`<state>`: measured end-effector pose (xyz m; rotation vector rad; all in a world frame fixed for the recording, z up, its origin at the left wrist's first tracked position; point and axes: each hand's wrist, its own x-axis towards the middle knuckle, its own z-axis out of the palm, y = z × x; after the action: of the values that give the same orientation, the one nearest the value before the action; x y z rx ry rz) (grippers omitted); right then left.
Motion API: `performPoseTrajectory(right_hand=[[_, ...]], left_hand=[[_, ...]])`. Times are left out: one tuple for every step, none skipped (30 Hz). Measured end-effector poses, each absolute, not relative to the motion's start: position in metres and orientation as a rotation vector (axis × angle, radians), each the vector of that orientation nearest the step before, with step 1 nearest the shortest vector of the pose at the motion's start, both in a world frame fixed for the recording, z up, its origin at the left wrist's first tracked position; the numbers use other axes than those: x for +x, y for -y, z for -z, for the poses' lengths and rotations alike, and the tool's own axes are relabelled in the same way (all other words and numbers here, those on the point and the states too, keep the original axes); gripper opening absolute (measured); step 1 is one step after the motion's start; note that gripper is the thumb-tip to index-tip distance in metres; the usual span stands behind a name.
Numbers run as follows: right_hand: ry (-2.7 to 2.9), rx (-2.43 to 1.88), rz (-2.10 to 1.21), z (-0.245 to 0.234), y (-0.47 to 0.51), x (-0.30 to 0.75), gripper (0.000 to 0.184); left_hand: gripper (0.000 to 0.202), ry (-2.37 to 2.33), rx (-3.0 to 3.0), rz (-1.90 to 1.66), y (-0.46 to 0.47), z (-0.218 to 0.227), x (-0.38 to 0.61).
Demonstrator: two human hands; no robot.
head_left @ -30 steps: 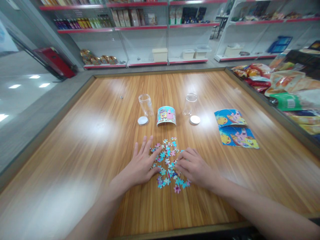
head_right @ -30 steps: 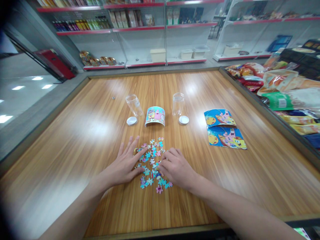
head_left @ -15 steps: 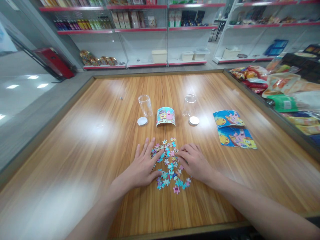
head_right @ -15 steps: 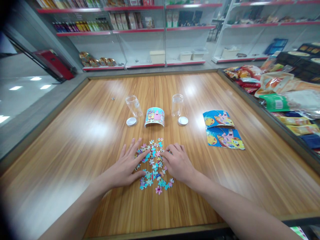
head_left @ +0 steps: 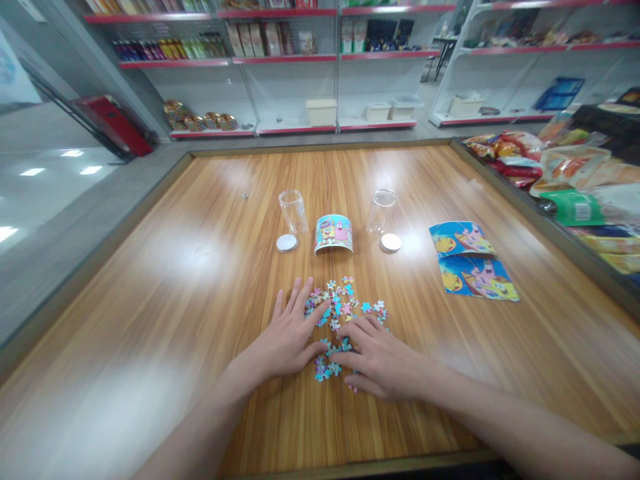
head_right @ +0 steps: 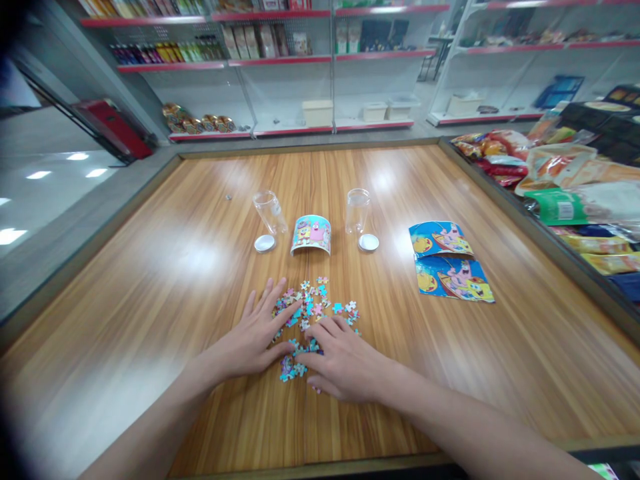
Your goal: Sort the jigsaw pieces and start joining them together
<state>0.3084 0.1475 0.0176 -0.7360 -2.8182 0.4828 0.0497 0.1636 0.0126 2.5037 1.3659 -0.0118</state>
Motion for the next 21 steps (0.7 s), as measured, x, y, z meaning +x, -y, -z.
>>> performPoseTrajectory(right_hand=[[2.816,-0.73,-0.49,-0.018,-0.147,0.309,0.036],[2.807,-0.721,-0.49,-0.018,-0.148,0.31,0.033],[2.797,-0.71,-0.487,-0.018,-0.149,0.311,0.03],[2.782,-0.704,-0.48,-0.019,-0.149,0.311,0.027],[2.766,-0.707,-0.471,-0.019,-0.15,0.312,0.024],[2.751,-0.718,-0.46,-0.02,-0.151,0.313,0.023],[2.736,-0.738,-0.451,-0.02,-0.152,0.313,0.022],[2.722,-0.764,-0.443,-0.02,-0.152,0.313,0.022],[2.711,-0.788,-0.439,-0.02,-0.153,0.313,0.022],[2.702,-0.806,-0.438,-0.02,-0.153,0.314,0.022],[2.698,-0.814,-0.441,-0.019,-0.153,0.314,0.022],[2.695,-0.814,-0.447,-0.018,-0.153,0.314,0.022],[2.695,-0.804,-0.455,-0.017,-0.153,0.314,0.022],[2.7,-0.785,-0.461,-0.016,-0.153,0.313,0.022],[2.704,-0.762,-0.469,-0.015,-0.153,0.313,0.022],[2.708,-0.738,-0.478,-0.015,-0.153,0.313,0.022],[2.708,-0.715,-0.487,-0.014,-0.153,0.312,0.021],[2.707,-0.698,-0.498,-0.014,-0.154,0.312,0.021],[2.702,-0.686,-0.506,-0.014,-0.154,0.312,0.021],[2.696,-0.681,-0.512,-0.014,-0.155,0.312,0.022],[2.691,-0.681,-0.512,-0.014,-0.155,0.312,0.023]], left_hand=[[0.08,-1.369,2.504,0.011,-0.164,-0.013,0.049],[0.08,-1.375,2.507,0.005,-0.163,-0.013,0.049],[0.08,-1.379,2.512,-0.004,-0.163,-0.014,0.048],[0.08,-1.382,2.519,-0.015,-0.163,-0.015,0.048],[0.08,-1.384,2.525,-0.023,-0.163,-0.015,0.047],[0.08,-1.385,2.53,-0.026,-0.163,-0.016,0.047],[0.081,-1.387,2.533,-0.024,-0.164,-0.017,0.046],[0.081,-1.39,2.533,-0.02,-0.164,-0.018,0.046],[0.081,-1.393,2.533,-0.017,-0.164,-0.018,0.046],[0.082,-1.396,2.533,-0.018,-0.165,-0.018,0.046],[0.082,-1.398,2.533,-0.018,-0.165,-0.018,0.046],[0.082,-1.399,2.532,-0.016,-0.165,-0.018,0.047],[0.082,-1.399,2.529,-0.007,-0.164,-0.017,0.048],[0.081,-1.396,2.526,0.006,-0.163,-0.016,0.049],[0.08,-1.391,2.523,0.023,-0.162,-0.015,0.051],[0.078,-1.38,2.521,0.039,-0.161,-0.014,0.053],[0.076,-1.363,2.521,0.054,-0.16,-0.013,0.054],[0.074,-1.339,2.524,0.065,-0.159,-0.013,0.056],[0.074,-1.314,2.529,0.071,-0.159,-0.013,0.056],[0.076,-1.294,2.534,0.072,-0.159,-0.013,0.057],[0.077,-1.295,2.538,0.065,-0.16,-0.013,0.056]])
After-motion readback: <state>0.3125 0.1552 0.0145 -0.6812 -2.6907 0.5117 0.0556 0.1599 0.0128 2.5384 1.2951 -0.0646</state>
